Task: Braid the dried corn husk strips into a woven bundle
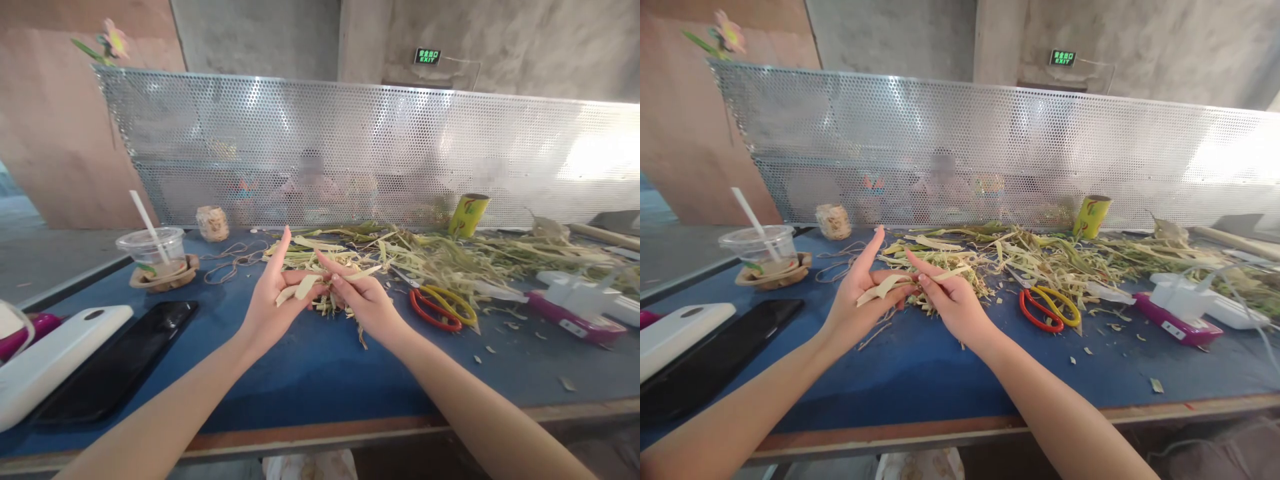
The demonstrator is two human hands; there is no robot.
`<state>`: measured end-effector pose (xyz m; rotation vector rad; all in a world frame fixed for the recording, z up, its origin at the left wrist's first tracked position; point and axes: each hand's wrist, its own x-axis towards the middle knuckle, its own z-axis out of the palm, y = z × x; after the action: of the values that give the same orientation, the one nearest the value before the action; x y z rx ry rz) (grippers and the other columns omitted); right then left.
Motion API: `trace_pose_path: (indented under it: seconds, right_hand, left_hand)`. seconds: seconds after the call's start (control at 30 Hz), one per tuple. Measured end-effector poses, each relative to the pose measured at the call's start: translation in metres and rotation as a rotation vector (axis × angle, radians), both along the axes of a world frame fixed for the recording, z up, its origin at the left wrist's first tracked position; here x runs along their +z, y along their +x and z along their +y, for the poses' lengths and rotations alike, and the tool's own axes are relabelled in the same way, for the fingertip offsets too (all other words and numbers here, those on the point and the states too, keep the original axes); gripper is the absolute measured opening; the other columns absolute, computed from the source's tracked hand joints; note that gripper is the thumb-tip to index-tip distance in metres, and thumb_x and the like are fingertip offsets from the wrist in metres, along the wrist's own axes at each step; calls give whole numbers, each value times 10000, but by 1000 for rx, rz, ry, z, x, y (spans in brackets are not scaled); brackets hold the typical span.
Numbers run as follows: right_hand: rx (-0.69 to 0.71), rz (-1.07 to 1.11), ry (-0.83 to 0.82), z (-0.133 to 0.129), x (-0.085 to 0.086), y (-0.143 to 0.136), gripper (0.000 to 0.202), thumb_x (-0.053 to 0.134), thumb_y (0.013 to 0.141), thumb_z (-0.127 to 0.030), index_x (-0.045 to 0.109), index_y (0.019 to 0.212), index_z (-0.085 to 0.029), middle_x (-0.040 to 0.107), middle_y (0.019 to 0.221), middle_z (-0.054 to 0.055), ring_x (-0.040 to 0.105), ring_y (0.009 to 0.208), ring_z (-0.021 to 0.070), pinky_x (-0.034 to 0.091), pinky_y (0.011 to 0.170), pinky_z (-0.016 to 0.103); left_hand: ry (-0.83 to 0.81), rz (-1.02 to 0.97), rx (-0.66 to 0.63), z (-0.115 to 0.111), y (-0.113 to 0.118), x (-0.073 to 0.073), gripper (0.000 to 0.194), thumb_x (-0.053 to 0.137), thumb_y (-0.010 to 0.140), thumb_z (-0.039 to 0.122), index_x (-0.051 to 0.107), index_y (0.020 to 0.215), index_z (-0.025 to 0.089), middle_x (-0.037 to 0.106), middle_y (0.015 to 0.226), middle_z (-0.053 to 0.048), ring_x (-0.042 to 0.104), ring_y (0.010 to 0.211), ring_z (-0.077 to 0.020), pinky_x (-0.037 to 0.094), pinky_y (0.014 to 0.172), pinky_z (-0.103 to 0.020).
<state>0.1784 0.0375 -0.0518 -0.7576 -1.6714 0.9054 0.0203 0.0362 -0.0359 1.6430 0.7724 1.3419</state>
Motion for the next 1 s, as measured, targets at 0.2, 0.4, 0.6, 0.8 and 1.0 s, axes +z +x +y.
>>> trace_pose_path:
  seconds: [0.2, 0.4, 0.6, 0.8, 1.0]
  right_hand:
    - [-95, -73, 123, -2, 6, 1, 284, 453, 854, -375, 703, 847, -239, 650, 1038, 43, 561, 901, 227, 413, 810, 343]
    - [-7, -79, 75, 1, 6, 2, 336, 434, 858, -394, 648, 674, -211, 638, 1087, 44, 552, 1007, 254, 382, 892, 375]
    - [-56, -42, -34, 3, 5, 5, 479, 460, 809, -496, 397, 460, -174, 659, 981, 58, 491, 621, 150, 340, 518, 276]
    - [52, 14, -173, 12, 0, 6, 478, 456, 773, -575, 397, 503, -185, 525, 605, 1, 257, 407, 55, 231, 414, 249]
    - [77, -92, -214, 7, -3, 3, 313, 575, 739, -487, 495, 752, -185, 452, 574, -51, 411, 479, 76, 328, 465, 214]
  left_hand:
    - [-88, -2, -60, 2, -1, 4, 1036, 711, 668, 200, -3, 1416, 271, 687, 753, -11, 582, 544, -129, 493, 503, -245]
    - [-138, 44, -40, 4, -1, 3, 973, 712, 671, 221, 86, 1415, 230, 664, 703, 9, 567, 554, -120, 477, 524, -238]
    - [-240, 62, -51, 4, -2, 7, 936, 714, 665, 233, 143, 1405, 183, 669, 747, -12, 639, 676, -172, 502, 630, -290]
    - [-227, 33, -40, 5, -5, 5, 1016, 738, 637, 217, 87, 1416, 252, 663, 814, -23, 576, 495, -122, 468, 471, -258]
    - [-226, -6, 41, 4, -5, 8, 1037, 762, 596, 209, 126, 1412, 257, 660, 871, -44, 562, 437, -108, 484, 439, -273]
